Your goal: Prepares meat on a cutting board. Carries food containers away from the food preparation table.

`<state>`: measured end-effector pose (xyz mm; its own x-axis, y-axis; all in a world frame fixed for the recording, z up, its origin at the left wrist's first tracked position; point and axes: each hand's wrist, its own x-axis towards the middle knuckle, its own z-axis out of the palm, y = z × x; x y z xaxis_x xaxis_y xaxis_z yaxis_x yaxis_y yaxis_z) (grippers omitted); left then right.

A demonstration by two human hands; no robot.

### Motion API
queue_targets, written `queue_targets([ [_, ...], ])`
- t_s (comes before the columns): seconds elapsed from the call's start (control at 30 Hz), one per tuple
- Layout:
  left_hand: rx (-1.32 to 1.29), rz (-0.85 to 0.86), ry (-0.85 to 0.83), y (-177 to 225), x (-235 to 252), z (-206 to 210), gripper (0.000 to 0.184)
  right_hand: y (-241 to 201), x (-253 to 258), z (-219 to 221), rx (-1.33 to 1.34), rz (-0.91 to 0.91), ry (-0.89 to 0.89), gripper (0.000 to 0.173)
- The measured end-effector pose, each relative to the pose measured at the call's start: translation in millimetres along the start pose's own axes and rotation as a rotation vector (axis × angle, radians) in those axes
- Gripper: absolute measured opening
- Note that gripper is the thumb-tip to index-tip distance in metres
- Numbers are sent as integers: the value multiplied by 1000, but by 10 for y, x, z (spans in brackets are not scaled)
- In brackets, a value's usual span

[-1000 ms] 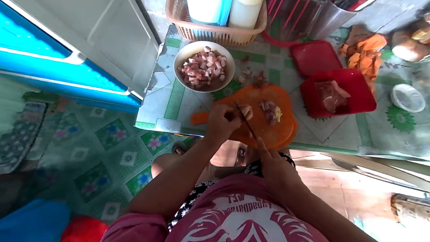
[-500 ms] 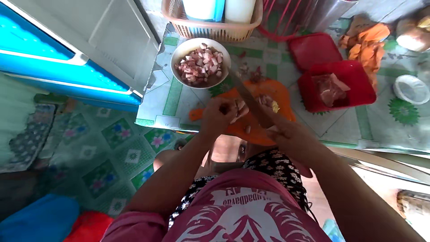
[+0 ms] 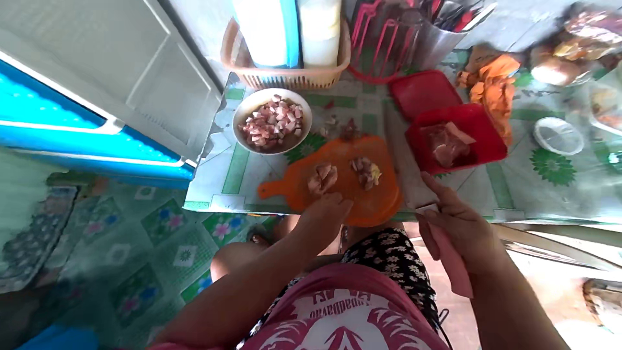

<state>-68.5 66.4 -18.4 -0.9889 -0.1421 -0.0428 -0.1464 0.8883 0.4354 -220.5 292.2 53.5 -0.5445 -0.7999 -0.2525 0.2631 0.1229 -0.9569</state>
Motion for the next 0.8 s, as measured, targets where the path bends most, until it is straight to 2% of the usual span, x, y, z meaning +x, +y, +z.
queue_targets([
  [0.07, 1, 22, -7, 108, 144, -26, 28, 135, -7, -218, 446, 1, -200, 55],
  [0.1, 1, 36, -10, 164, 232, -38, 27, 198, 1, -297, 584, 5, -284, 54],
  [0.17, 10, 82, 35, 237, 413, -23, 27, 237, 3, -330, 613, -10, -292, 55],
  [0.2, 11, 98, 57, 248, 489, -9, 27, 211, -15, -291, 500, -29, -205, 56],
  [0.23, 5, 105, 75, 239, 543, -4, 27, 162, -32, -224, 278, -44, -70, 61],
  [0.3, -29, 146, 267, 168, 607, 3, 20, 85, -34, -128, -438, -57, 156, 65],
  [0.37, -92, 119, 450, 124, 626, -130, 19, 114, -7, -68, -1075, -111, 268, 57],
  [0.43, -139, 30, 524, 73, 590, -301, 23, 234, 34, -66, -1358, -242, 355, 41],
  [0.5, -147, -31, 611, -1, 577, -366, 24, 281, 71, -79, -1477, -296, 393, 26],
  [0.63, -127, 14, 671, 31, 574, -338, 23, 300, 115, -55, -1529, -318, 386, 24],
  [0.73, -111, 48, 729, 36, 516, -415, 24, 262, 85, 19, -1350, -180, 374, 32],
  [0.8, -180, -59, 720, -124, 362, -589, 28, 256, 27, 56, -1101, -62, 331, 44],
])
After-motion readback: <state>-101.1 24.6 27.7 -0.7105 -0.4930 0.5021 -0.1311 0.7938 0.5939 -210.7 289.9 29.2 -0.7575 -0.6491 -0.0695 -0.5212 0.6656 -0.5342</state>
